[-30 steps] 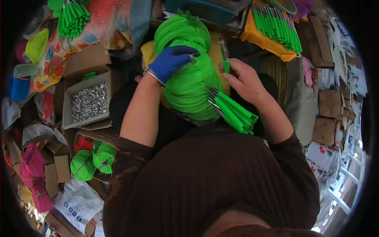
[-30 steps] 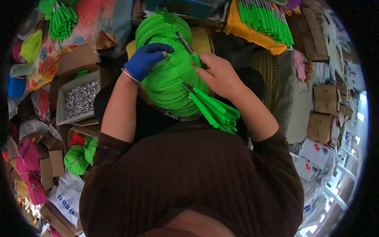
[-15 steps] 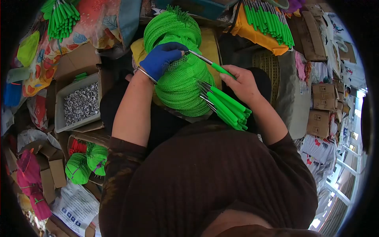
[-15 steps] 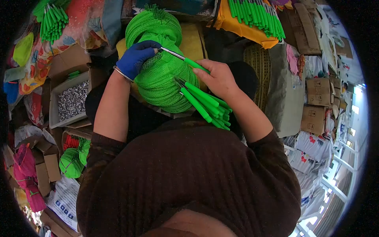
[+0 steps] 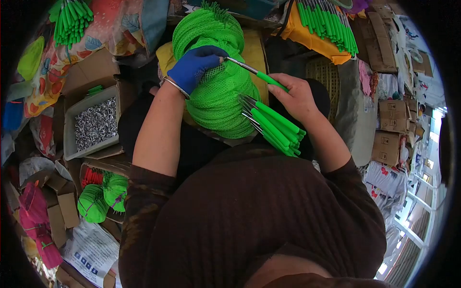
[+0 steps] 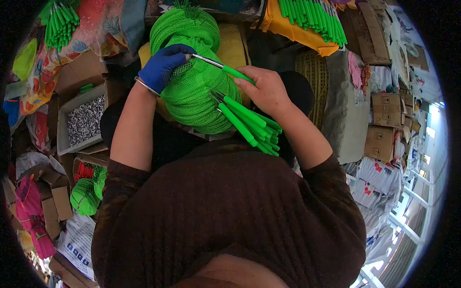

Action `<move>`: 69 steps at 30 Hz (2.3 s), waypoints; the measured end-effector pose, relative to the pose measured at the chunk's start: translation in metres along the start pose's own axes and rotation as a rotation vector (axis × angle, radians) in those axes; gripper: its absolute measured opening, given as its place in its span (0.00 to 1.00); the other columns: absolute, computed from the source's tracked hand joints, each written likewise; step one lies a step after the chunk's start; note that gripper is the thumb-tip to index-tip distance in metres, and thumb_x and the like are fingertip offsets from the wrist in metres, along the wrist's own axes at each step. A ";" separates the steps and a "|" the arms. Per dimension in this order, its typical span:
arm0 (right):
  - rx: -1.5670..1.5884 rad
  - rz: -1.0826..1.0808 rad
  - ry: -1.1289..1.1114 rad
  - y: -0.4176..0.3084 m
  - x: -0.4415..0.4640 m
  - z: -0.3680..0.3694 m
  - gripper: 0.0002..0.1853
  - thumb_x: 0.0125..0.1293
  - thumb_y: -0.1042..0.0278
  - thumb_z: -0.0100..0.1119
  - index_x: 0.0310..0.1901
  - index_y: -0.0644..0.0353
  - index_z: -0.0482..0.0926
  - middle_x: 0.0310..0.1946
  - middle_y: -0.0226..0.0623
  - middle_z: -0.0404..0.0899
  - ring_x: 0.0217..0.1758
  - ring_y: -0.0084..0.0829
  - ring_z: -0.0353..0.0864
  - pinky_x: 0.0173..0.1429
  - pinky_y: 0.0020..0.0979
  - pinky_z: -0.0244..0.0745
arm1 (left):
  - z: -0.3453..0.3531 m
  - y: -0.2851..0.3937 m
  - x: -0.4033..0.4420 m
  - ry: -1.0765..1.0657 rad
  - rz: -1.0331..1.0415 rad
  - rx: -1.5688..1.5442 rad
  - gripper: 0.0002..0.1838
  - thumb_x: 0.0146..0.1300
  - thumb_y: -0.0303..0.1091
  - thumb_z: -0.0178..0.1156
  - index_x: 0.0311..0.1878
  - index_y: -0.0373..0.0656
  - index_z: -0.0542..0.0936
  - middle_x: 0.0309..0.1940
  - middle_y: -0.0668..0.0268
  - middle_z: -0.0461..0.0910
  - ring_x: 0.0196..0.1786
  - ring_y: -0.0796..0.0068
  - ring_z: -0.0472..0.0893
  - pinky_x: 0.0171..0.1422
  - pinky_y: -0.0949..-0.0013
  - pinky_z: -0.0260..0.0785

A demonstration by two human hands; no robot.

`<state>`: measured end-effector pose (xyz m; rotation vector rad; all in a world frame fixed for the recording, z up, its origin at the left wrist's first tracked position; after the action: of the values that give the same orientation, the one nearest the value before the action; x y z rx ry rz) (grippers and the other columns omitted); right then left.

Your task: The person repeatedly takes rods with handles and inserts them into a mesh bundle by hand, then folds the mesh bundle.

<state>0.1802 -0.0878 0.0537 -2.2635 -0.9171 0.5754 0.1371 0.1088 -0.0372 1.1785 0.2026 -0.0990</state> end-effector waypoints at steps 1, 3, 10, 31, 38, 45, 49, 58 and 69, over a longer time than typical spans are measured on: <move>-0.061 -0.036 0.004 -0.005 0.001 -0.002 0.13 0.61 0.68 0.59 0.47 0.63 0.78 0.35 0.38 0.80 0.37 0.26 0.79 0.43 0.26 0.73 | -0.001 -0.001 0.000 0.002 -0.003 -0.008 0.12 0.55 0.32 0.62 0.43 0.38 0.81 0.35 0.68 0.79 0.40 0.78 0.75 0.48 0.76 0.67; -0.123 -0.074 0.006 -0.012 0.004 -0.005 0.13 0.60 0.68 0.59 0.46 0.62 0.78 0.36 0.40 0.80 0.38 0.30 0.81 0.43 0.26 0.73 | -0.003 -0.003 0.002 0.005 -0.006 -0.018 0.12 0.55 0.32 0.62 0.43 0.38 0.81 0.35 0.68 0.79 0.40 0.78 0.75 0.48 0.76 0.67; -0.721 -0.449 0.022 -0.078 0.015 -0.024 0.14 0.54 0.69 0.59 0.45 0.55 0.77 0.28 0.35 0.78 0.30 0.36 0.79 0.31 0.36 0.73 | 0.000 -0.016 0.005 -0.070 -0.051 0.068 0.13 0.58 0.31 0.60 0.46 0.39 0.78 0.38 0.70 0.78 0.43 0.80 0.74 0.51 0.77 0.65; -0.137 -0.024 -0.078 0.056 0.096 -0.118 0.23 0.66 0.54 0.53 0.57 0.61 0.72 0.50 0.37 0.76 0.54 0.29 0.75 0.55 0.30 0.70 | 0.015 0.073 -0.019 0.627 0.627 1.127 0.26 0.49 0.23 0.62 0.55 0.46 0.75 0.55 0.54 0.71 0.58 0.54 0.71 0.59 0.59 0.66; -0.834 0.008 0.264 0.147 0.179 -0.154 0.20 0.59 0.56 0.56 0.51 0.55 0.76 0.45 0.43 0.79 0.46 0.45 0.79 0.47 0.45 0.75 | 0.027 0.061 -0.008 0.503 0.515 1.382 0.31 0.46 0.30 0.66 0.58 0.48 0.72 0.56 0.57 0.71 0.58 0.54 0.69 0.60 0.59 0.65; -1.054 0.117 0.309 0.152 0.216 -0.126 0.13 0.59 0.65 0.52 0.44 0.59 0.73 0.40 0.46 0.79 0.42 0.47 0.80 0.44 0.45 0.76 | 0.030 0.072 -0.007 0.508 0.470 1.281 0.14 0.49 0.34 0.65 0.41 0.46 0.81 0.39 0.61 0.78 0.44 0.58 0.76 0.48 0.59 0.69; -1.061 0.126 0.285 0.190 0.247 -0.134 0.11 0.60 0.70 0.52 0.44 0.63 0.72 0.35 0.44 0.80 0.37 0.41 0.82 0.38 0.40 0.77 | 0.029 0.067 -0.001 0.466 0.456 1.203 0.12 0.51 0.37 0.66 0.39 0.47 0.82 0.35 0.60 0.78 0.38 0.59 0.78 0.41 0.62 0.70; 0.358 0.091 0.452 0.039 0.102 -0.093 0.12 0.60 0.72 0.54 0.45 0.63 0.71 0.32 0.38 0.79 0.33 0.32 0.81 0.37 0.33 0.77 | 0.036 0.048 0.004 0.244 0.352 1.151 0.11 0.55 0.35 0.63 0.43 0.48 0.82 0.28 0.59 0.76 0.33 0.60 0.78 0.36 0.64 0.69; 0.402 -0.224 0.109 -0.054 0.008 0.012 0.12 0.56 0.70 0.60 0.43 0.61 0.75 0.33 0.37 0.78 0.33 0.27 0.79 0.38 0.29 0.74 | 0.016 0.013 -0.002 -0.185 0.049 0.512 0.12 0.58 0.32 0.60 0.44 0.38 0.82 0.36 0.65 0.82 0.42 0.78 0.78 0.50 0.73 0.68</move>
<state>0.1542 -0.0468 0.0809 -1.7887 -0.8950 0.4812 0.1396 0.0985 -0.0194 1.6729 -0.0192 -0.2252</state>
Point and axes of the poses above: each hand's wrist, its own x-axis towards the middle knuckle, its own z-axis out of the palm, y = z × x, the point moved 8 cm from there along x, towards the middle knuckle
